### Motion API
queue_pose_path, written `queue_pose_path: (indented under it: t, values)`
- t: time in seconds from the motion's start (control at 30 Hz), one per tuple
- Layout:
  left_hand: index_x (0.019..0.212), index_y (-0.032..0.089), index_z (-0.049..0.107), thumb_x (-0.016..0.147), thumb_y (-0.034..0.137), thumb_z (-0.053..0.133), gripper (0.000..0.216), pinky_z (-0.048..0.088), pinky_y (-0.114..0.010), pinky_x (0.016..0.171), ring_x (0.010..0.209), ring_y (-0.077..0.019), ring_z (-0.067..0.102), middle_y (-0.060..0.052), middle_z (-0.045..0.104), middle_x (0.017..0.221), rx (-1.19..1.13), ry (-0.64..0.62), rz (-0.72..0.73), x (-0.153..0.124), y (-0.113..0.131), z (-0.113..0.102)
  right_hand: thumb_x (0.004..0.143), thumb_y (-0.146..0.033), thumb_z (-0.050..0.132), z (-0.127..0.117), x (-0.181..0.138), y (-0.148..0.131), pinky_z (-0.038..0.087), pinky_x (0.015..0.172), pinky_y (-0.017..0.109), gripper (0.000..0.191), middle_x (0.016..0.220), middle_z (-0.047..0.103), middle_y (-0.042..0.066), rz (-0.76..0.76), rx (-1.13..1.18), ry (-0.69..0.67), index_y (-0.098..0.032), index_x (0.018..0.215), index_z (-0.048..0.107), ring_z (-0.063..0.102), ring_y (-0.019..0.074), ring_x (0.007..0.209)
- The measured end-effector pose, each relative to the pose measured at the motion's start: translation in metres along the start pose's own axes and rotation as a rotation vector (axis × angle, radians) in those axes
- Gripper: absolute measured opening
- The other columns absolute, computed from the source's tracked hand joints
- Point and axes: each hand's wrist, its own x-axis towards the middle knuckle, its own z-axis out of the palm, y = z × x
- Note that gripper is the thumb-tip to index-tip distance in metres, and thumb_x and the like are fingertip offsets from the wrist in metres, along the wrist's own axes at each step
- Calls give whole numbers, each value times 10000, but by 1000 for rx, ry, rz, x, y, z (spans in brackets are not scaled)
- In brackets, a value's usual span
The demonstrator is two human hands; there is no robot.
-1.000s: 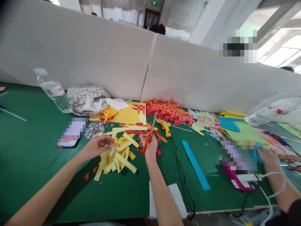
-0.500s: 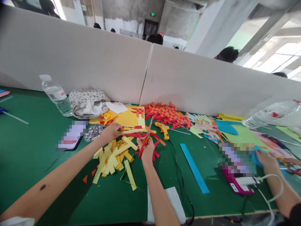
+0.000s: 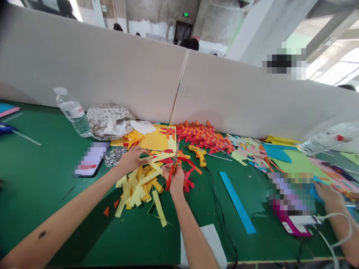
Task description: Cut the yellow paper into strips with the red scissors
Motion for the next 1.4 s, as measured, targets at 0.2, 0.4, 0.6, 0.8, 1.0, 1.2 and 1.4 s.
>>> queue_pose_path:
  t: [0.2,0.4,0.6,0.8,1.0,1.2,1.4]
  values:
    - [680,210,635,707,314,613,110,420,-293,693,857,-232,575,-49,643,820,18,-96,-6,12,-10,18,520,-248,792,1,1,0,509,477,279,386,642,605,-59,12,-1,-19,-225,674,439,568,116,463]
    - [878,236,633,652,451,654,313,412,-264,677,846,-213,576,-18,665,840,12,-104,-8,13,-11,19,527,-252,788,1,1,2,497,442,267,378,635,608,-64,21,-17,-16,-226,678,443,558,111,443]
    - [753,225,656,727,383,602,170,403,-316,752,855,-231,578,-46,667,843,36,-61,15,11,-4,19,512,-289,796,1,2,3,490,416,264,400,664,617,-50,12,-24,-2,-226,692,445,562,115,438]
    - [734,197,642,823,281,517,175,369,-365,843,905,-253,578,-84,673,838,-4,-13,88,7,3,2,520,-313,800,-1,1,0,521,475,276,413,704,622,-37,-3,-9,1,-223,710,445,593,127,495]
    - [847,227,612,887,375,409,255,438,-241,602,678,-159,617,-12,681,787,-205,-35,121,-35,36,-15,566,-344,784,3,-4,-9,551,537,305,386,764,615,-11,37,23,-48,-215,720,455,638,161,596]
    - [792,202,611,807,429,525,243,446,-242,498,522,-142,594,-8,643,716,-803,-182,-162,-72,37,4,554,-307,794,4,-9,-13,546,570,303,370,631,534,-59,82,53,-112,-220,689,461,594,137,564]
    - [824,230,695,788,344,565,177,433,-249,564,702,-176,593,-48,645,808,-608,-50,-106,-80,12,4,595,-300,766,-1,-9,-11,427,441,210,353,596,480,-82,85,106,-177,-225,713,441,479,72,452]
